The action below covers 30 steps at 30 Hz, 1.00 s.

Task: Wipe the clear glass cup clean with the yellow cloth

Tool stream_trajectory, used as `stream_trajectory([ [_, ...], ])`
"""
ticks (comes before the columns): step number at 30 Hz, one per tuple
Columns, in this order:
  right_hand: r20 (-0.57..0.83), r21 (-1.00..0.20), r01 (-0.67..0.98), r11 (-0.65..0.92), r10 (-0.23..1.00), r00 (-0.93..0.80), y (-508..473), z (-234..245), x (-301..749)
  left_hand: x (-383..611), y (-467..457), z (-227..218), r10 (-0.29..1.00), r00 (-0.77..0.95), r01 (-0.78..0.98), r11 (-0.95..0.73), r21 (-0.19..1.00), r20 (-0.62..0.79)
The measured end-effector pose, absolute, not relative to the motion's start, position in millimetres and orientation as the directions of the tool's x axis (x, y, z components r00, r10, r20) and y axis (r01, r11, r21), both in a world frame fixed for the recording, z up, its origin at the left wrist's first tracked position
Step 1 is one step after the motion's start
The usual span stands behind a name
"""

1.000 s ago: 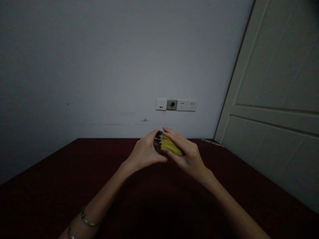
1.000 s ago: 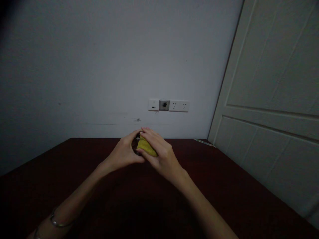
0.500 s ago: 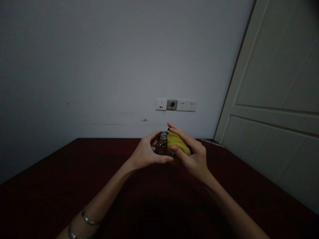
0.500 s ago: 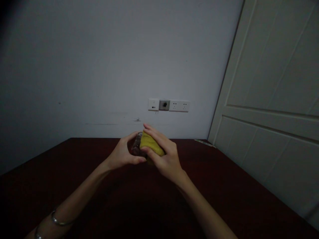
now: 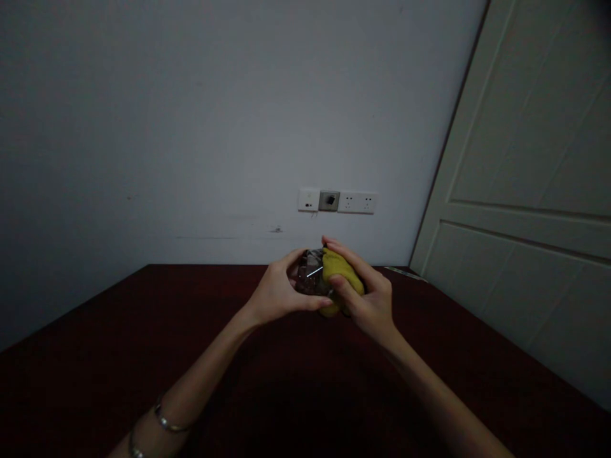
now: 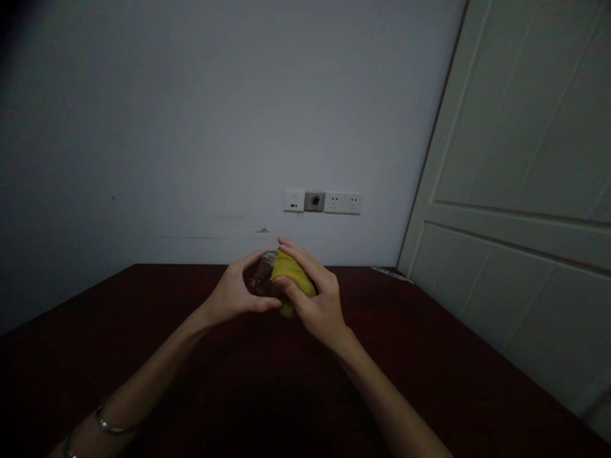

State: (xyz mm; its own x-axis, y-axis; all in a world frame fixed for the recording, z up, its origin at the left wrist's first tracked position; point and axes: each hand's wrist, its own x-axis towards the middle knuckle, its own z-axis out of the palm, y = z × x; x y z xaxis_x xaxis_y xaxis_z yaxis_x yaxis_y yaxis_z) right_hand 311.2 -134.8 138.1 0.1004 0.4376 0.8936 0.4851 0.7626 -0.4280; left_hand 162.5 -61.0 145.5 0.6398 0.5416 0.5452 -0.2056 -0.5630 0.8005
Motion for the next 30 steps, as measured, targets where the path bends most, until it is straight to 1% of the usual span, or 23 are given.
stream_trajectory([
  [2,0.913,-0.38,0.505,0.775,0.403,0.067,-135,137,310,163,-61,145,0.558,0.631,-0.21,-0.547,0.81,0.54],
  [3,0.909,-0.393,0.499,0.773,0.41,0.081,-135,137,310,162,-61,145,0.551,0.633,-0.212,-0.552,0.806,0.544],
  [7,0.818,-0.573,0.383,0.725,0.539,0.203,-132,139,313,160,-62,148,0.499,0.657,-0.215,-0.594,0.775,0.565],
  [9,0.768,-0.64,0.309,0.704,0.597,0.231,-130,140,315,160,-62,149,0.468,0.671,-0.227,-0.608,0.76,0.575],
  [12,0.736,-0.676,0.253,0.692,0.629,0.25,-129,140,316,160,-62,150,0.437,0.682,-0.247,-0.618,0.747,0.587],
  [16,0.741,-0.672,0.227,0.705,0.635,0.219,-130,138,315,162,-63,150,0.468,0.677,-0.266,-0.565,0.781,0.569],
  [18,0.76,-0.65,0.214,0.73,0.635,0.141,-132,136,317,162,-63,150,0.496,0.675,-0.275,-0.517,0.811,0.546],
  [20,0.793,-0.594,0.242,0.767,0.608,0.021,-135,134,319,162,-64,152,0.528,0.673,-0.284,-0.462,0.84,0.518],
  [22,0.828,-0.496,0.34,0.799,0.553,-0.09,-137,133,321,162,-65,153,0.548,0.677,-0.294,-0.411,0.863,0.492],
  [24,0.862,-0.362,0.473,0.803,0.481,-0.159,-138,133,321,161,-65,155,0.553,0.69,-0.296,-0.372,0.88,0.466],
  [26,0.888,-0.24,0.581,0.778,0.417,-0.192,-138,134,320,162,-65,155,0.554,0.708,-0.29,-0.339,0.895,0.438],
  [27,0.897,-0.201,0.612,0.765,0.394,-0.198,-137,134,319,162,-64,155,0.554,0.717,-0.282,-0.323,0.903,0.423],
  [28,0.904,-0.182,0.63,0.755,0.38,-0.195,-136,134,319,162,-64,155,0.552,0.727,-0.276,-0.31,0.91,0.409],
  [30,0.911,-0.193,0.635,0.748,0.378,-0.167,-133,133,319,163,-62,155,0.539,0.743,-0.269,-0.301,0.915,0.396],
])
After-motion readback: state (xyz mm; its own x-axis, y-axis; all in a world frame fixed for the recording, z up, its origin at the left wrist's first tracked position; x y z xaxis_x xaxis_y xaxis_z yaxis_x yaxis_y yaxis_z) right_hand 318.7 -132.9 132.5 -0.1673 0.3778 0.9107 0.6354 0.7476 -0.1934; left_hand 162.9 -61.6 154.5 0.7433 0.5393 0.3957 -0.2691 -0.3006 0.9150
